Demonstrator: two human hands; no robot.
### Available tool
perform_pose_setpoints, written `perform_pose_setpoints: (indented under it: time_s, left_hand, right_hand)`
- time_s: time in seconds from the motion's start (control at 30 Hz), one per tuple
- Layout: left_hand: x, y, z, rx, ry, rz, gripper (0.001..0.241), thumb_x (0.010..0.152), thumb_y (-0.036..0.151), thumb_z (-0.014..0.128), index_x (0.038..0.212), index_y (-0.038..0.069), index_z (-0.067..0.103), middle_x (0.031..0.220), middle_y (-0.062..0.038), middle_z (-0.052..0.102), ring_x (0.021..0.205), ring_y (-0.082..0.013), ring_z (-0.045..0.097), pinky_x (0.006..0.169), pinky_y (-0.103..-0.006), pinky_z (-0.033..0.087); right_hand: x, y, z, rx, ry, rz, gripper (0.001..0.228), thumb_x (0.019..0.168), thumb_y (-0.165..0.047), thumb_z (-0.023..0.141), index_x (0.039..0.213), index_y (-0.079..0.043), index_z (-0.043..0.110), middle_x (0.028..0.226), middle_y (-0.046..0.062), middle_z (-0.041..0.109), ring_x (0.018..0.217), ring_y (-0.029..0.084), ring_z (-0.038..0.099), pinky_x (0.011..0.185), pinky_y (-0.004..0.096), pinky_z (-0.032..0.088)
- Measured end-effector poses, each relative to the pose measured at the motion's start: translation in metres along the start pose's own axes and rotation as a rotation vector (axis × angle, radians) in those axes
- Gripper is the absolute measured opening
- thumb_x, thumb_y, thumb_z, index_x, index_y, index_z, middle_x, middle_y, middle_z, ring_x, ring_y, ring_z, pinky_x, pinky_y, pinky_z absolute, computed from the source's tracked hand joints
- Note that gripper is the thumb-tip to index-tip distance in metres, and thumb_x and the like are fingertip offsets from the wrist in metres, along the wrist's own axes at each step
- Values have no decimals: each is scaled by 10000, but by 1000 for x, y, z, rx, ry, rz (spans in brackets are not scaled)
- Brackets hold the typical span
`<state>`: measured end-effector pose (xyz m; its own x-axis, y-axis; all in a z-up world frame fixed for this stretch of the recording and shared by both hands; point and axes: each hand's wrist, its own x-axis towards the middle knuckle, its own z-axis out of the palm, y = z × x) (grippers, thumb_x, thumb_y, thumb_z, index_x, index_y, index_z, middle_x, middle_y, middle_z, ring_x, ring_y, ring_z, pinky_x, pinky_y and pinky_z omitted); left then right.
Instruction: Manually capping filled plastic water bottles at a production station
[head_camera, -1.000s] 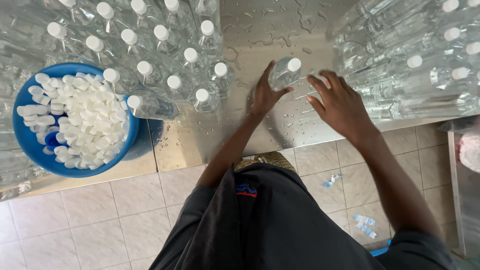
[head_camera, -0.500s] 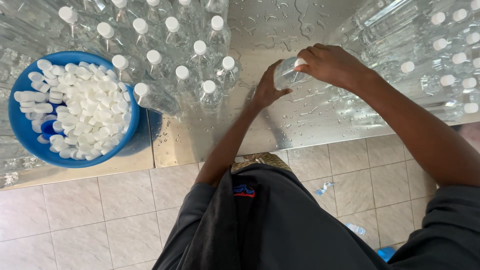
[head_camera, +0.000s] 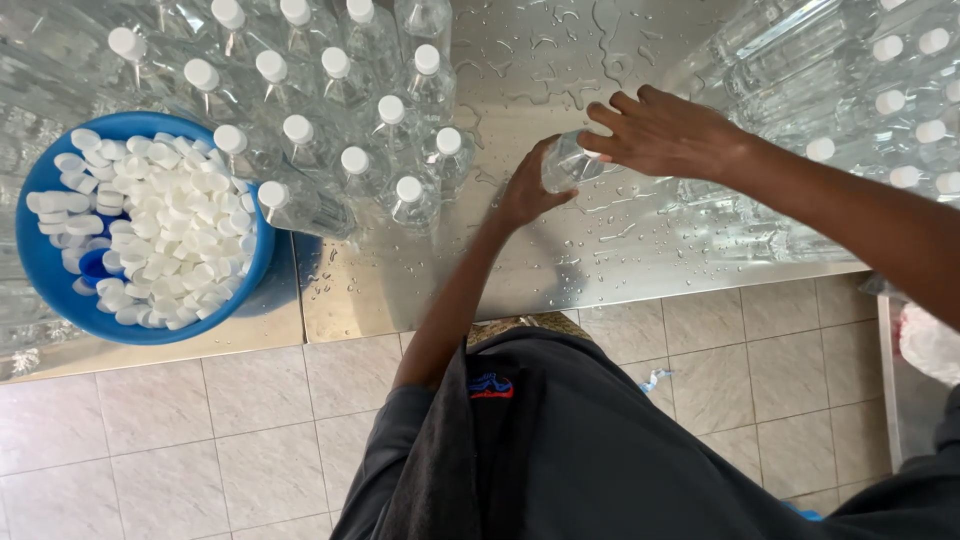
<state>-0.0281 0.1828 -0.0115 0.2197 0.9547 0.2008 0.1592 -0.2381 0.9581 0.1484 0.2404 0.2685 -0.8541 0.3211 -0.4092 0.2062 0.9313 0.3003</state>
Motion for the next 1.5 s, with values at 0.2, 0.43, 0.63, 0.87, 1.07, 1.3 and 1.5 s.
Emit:
perform_pose_setpoints:
  time_s: [0.2,0.43,0.63,0.87,1.07,1.3,1.5]
  left_hand:
    - [8,14,-15,-102,-132,76,903,864,263,927,1583,72,416,1526,-158,574,1361,-346,599,1132,-466,506]
    - [12,31,-24,-233,-246,91,840,899,305,872,1565,79,413,1488,-146,584,1342,-317,601,1133,-436,497]
    - [11,32,-14,-157,-178,-60,829,823,146,906,1530,94,477,1459,-92,626,1299,-276,651,1073,-402,529]
    - [-4,18,65,71,237,21,723,847,292,899,1455,99,559,1371,-157,712,1250,-364,703,1097,-521,569]
    - [-11,33,126,182,591,-114,890,845,254,913,1606,123,470,1517,-121,580,1376,-370,601,1247,-558,428]
    - [12,51,163,194,626,-103,957,782,74,881,1616,86,413,1559,-154,476,1406,-407,494,1259,-587,311]
    - [7,33,185,127,473,52,1032,857,102,866,1677,14,247,1636,-222,306,1517,-450,333,1317,-603,188]
  right_hand:
    - [12,27,26,-429,323,-244,354,1189,-512,465,1161,-179,583,924,-19,586,783,150,555,689,309,504]
    - [28,34,65,-353,490,-306,596,1222,-607,361,867,-177,572,651,-16,583,577,144,559,577,284,438]
    - [16,-8,111,-34,522,223,510,1212,-512,534,829,-193,636,613,-52,566,532,149,620,506,294,405]
    - [25,-87,82,136,382,1012,643,1269,-478,434,722,-198,623,507,-78,428,389,109,400,401,319,319]
    - [28,-94,84,-24,517,1304,536,1082,-468,582,600,-241,532,438,-6,458,387,259,617,414,393,461]
    - [6,-60,112,359,82,1412,684,1166,-422,312,650,-196,701,504,32,596,522,293,710,520,452,479]
    - [-20,-85,104,120,163,1296,546,1176,-560,436,962,-122,682,663,46,610,636,289,740,528,437,552]
